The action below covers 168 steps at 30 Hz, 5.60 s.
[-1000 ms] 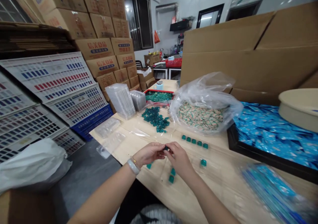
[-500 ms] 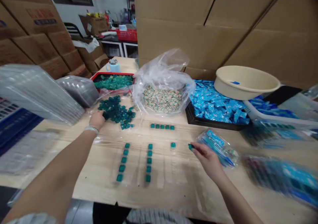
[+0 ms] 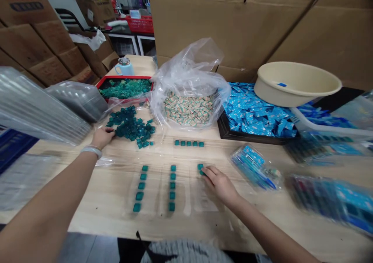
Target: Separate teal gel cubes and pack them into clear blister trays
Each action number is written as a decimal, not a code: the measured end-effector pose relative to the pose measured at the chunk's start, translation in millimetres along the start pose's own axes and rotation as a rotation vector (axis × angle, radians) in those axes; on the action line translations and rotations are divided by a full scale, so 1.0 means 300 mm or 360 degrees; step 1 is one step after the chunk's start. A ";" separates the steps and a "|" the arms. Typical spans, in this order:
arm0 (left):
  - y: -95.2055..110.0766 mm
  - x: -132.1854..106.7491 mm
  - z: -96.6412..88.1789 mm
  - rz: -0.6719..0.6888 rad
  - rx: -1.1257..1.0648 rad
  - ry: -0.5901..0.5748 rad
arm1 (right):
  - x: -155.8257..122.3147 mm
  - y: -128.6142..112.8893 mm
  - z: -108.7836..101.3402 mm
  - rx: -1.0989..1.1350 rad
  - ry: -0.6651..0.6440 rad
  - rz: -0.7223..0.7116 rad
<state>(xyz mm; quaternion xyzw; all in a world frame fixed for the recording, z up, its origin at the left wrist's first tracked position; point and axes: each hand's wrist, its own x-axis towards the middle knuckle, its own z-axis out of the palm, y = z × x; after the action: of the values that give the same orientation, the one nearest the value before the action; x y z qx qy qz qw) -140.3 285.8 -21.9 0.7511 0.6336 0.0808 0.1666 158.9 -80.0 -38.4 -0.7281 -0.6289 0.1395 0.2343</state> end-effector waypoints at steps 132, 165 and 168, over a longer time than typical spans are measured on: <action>0.609 -0.894 0.251 0.0559 -0.1155 -0.0449 | -0.032 -0.218 -0.043 0.0507 0.0273 0.0587; 0.598 -0.877 0.282 -0.0030 -0.1822 -0.1241 | -0.068 -0.083 -0.031 0.0155 0.0090 0.0136; 0.602 -0.884 0.282 -0.0064 -0.1942 -0.1210 | -0.104 -0.123 -0.037 0.0457 0.0179 0.0265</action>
<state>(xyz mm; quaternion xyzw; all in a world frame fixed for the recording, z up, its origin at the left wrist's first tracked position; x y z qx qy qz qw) 6.2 -11.9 -13.4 0.4886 0.3874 0.1505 0.7672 127.5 -108.6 -12.7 -0.7434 -0.5258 0.2059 0.3585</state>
